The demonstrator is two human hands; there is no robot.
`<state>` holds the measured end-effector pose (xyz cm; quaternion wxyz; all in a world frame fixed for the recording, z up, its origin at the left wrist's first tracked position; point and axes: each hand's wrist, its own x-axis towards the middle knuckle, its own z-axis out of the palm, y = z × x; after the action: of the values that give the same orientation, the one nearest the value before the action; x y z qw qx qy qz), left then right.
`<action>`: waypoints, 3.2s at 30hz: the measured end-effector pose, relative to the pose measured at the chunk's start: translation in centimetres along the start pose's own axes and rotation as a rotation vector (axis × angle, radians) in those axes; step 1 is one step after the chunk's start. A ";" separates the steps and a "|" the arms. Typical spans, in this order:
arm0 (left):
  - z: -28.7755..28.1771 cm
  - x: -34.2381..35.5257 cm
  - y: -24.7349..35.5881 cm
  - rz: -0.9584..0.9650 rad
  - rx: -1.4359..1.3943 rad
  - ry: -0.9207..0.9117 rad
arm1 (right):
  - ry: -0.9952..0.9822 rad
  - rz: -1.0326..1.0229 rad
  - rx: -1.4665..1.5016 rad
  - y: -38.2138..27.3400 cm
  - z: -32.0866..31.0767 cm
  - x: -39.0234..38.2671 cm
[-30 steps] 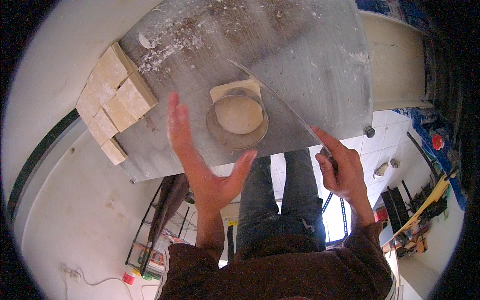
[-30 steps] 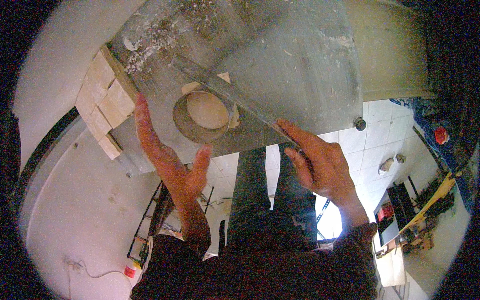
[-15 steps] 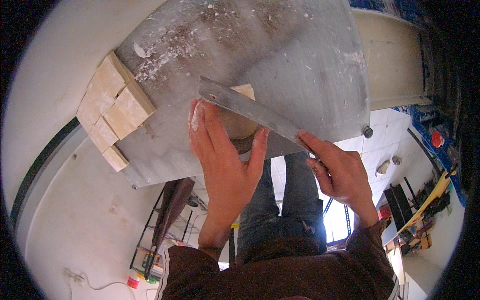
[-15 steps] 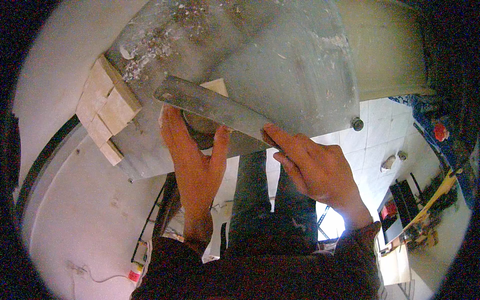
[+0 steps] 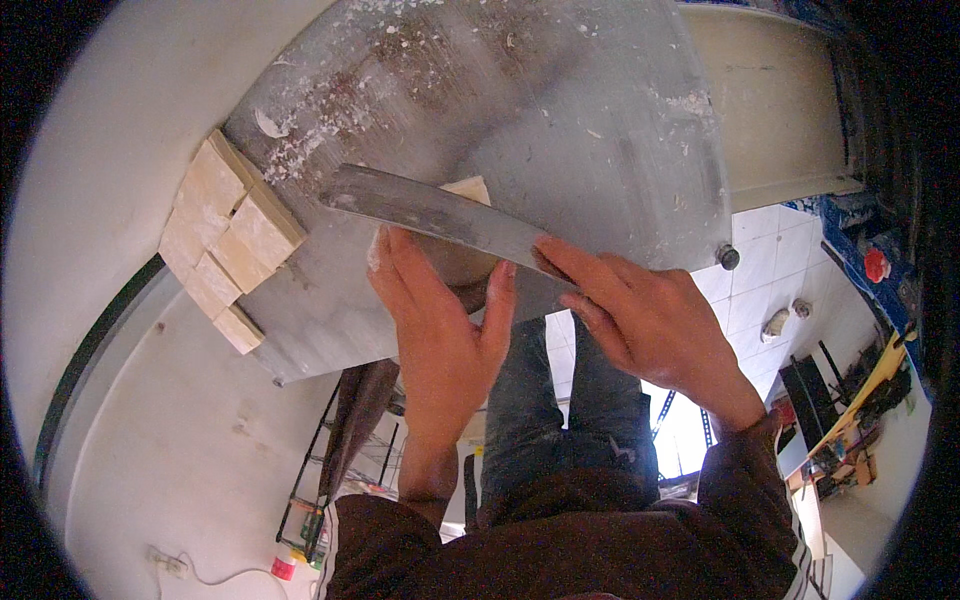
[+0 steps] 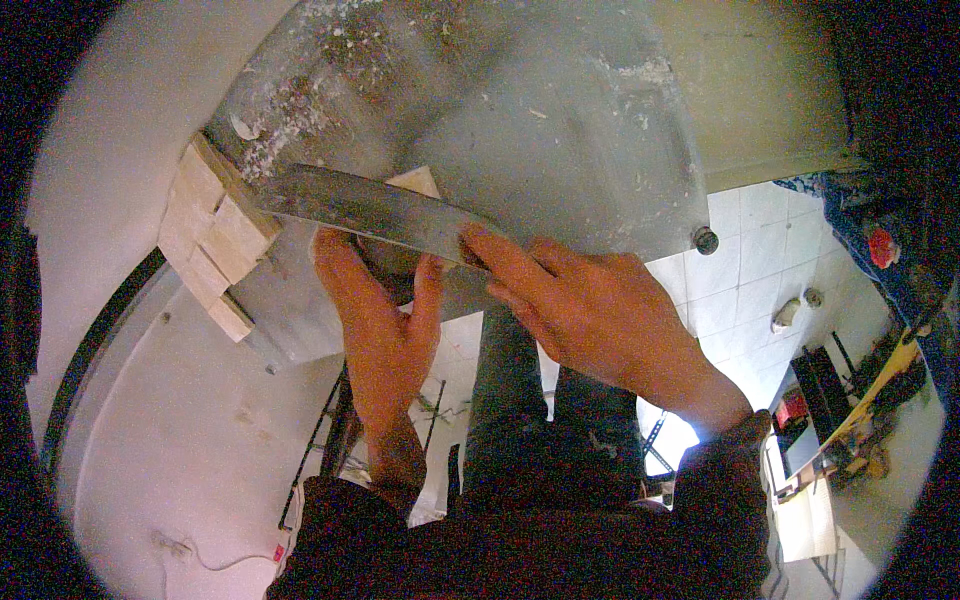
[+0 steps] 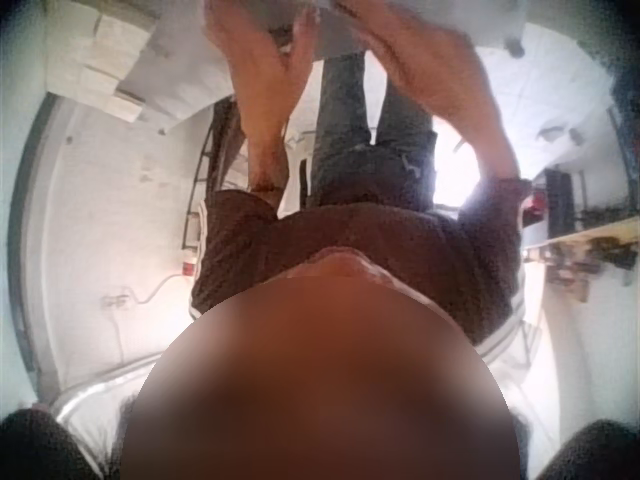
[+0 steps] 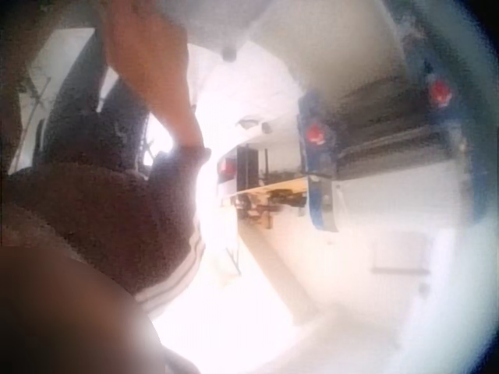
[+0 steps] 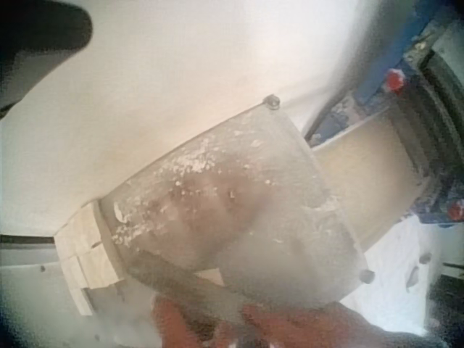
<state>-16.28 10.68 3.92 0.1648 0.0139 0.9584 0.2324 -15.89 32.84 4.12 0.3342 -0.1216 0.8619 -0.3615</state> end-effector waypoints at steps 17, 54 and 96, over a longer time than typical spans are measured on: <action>-0.2 0.3 0.3 0.024 0.036 0.018 | -0.022 0.092 -0.038 -1.2 -0.3 -0.9; 0.0 0.7 0.5 0.023 -0.044 0.040 | -0.151 0.242 -0.078 -0.3 -0.5 0.2; 1.0 -2.4 -0.8 -0.091 -0.342 0.075 | 0.130 0.125 0.101 -1.8 3.2 -7.0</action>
<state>-13.63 10.17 3.50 0.1392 -0.0663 0.9100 0.3848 -8.52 33.02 7.12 0.3050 -0.0270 0.8683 -0.3903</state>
